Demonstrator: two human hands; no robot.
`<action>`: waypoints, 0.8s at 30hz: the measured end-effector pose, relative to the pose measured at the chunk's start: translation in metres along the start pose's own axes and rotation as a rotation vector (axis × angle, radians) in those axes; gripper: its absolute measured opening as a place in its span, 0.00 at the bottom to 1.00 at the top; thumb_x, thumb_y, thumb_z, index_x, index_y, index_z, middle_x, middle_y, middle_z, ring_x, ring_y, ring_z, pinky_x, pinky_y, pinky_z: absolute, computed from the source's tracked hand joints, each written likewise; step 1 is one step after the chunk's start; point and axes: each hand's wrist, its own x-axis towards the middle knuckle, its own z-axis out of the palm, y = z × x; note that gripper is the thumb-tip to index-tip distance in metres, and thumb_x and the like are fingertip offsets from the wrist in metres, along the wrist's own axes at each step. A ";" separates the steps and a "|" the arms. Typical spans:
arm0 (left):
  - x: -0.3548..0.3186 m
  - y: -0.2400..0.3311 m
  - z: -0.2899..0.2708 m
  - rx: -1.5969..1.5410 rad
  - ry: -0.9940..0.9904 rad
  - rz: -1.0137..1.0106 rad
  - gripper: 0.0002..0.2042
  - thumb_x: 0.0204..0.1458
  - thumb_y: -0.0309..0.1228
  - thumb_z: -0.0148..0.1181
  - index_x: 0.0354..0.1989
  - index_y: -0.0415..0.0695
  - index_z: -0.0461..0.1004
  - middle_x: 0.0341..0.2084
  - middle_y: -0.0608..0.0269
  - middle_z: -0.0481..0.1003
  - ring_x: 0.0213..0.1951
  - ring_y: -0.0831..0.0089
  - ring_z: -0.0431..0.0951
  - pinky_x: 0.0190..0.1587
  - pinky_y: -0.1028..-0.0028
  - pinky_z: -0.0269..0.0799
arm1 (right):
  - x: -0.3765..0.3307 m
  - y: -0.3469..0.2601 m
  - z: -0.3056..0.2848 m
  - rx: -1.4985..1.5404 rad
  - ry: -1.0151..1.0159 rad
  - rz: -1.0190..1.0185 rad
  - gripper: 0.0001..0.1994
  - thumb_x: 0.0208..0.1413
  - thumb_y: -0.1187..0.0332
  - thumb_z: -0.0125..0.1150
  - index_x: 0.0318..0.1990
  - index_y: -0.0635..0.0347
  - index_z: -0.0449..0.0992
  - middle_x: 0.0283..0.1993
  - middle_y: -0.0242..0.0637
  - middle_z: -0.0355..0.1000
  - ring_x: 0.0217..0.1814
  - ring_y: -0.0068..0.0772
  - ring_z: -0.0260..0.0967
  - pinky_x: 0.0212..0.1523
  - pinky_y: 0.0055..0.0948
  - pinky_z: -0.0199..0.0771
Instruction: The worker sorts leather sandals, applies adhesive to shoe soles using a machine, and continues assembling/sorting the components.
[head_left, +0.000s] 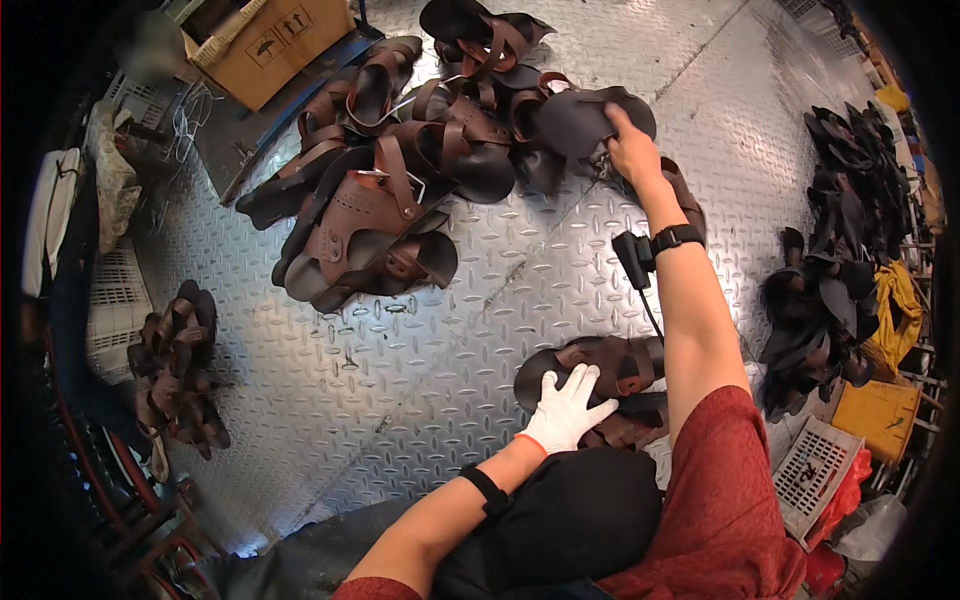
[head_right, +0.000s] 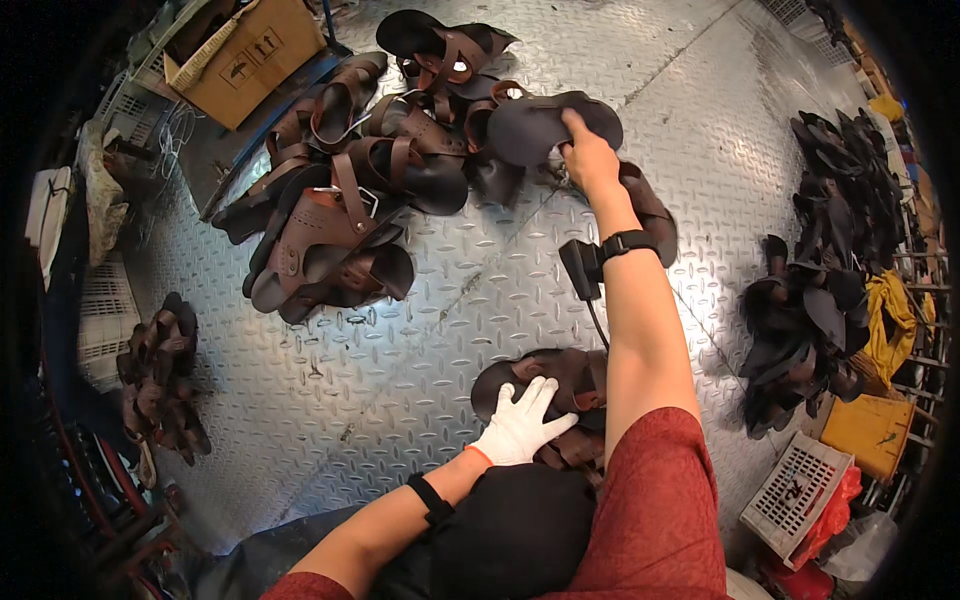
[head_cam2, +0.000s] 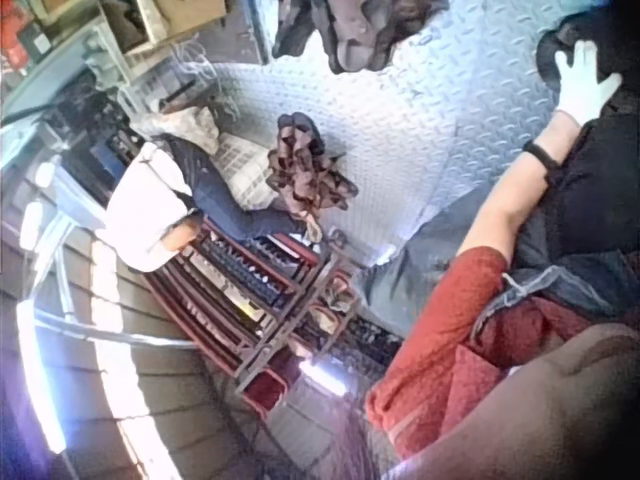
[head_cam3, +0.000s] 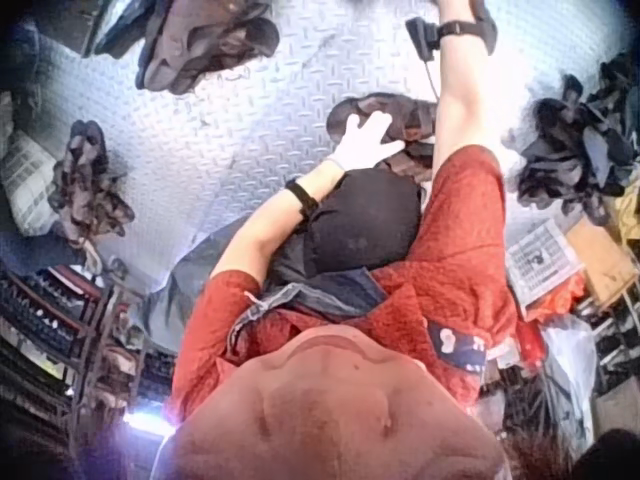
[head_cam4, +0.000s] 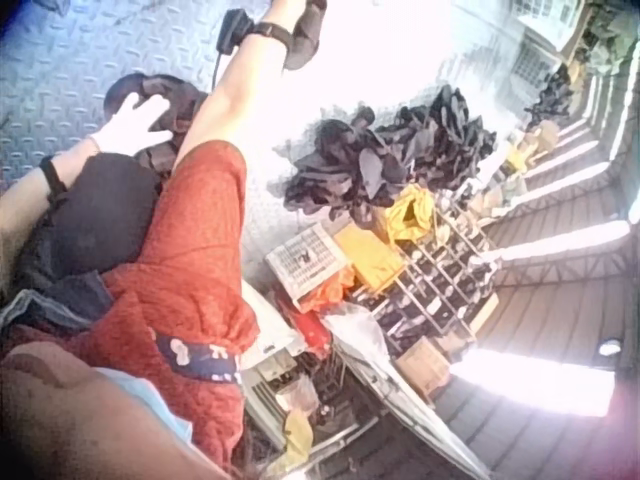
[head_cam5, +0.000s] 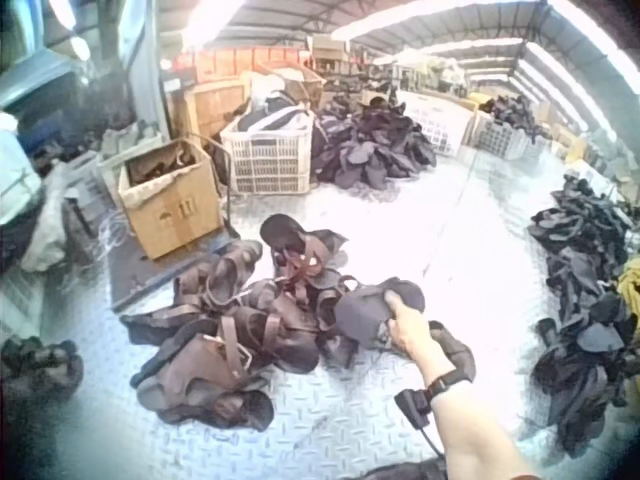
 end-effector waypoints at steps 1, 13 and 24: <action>0.000 0.000 0.000 -0.009 0.002 -0.002 0.36 0.40 0.49 0.62 0.63 0.62 0.62 0.65 0.39 0.49 0.68 0.48 0.50 0.56 0.37 0.50 | -0.002 0.002 0.003 -0.078 -0.038 -0.038 0.20 0.51 0.73 0.52 0.53 0.48 0.69 0.42 0.49 0.75 0.47 0.58 0.72 0.46 0.47 0.71; -0.011 -0.042 0.011 0.001 -0.068 0.191 0.15 0.54 0.41 0.46 0.44 0.48 0.73 0.49 0.48 0.68 0.56 0.51 0.67 0.48 0.48 0.67 | -0.288 0.027 -0.060 0.226 -0.452 -0.193 0.12 0.49 0.83 0.47 0.39 0.58 0.69 0.34 0.50 0.64 0.40 0.58 0.65 0.40 0.42 0.67; -0.083 -0.233 -0.283 0.163 0.413 -1.095 0.35 0.39 0.46 0.66 0.56 0.42 0.65 0.50 0.47 0.72 0.52 0.51 0.72 0.53 0.63 0.67 | -0.245 0.042 -0.109 0.028 -0.832 -0.293 0.19 0.48 0.78 0.51 0.49 0.51 0.73 0.35 0.48 0.73 0.38 0.56 0.71 0.38 0.44 0.72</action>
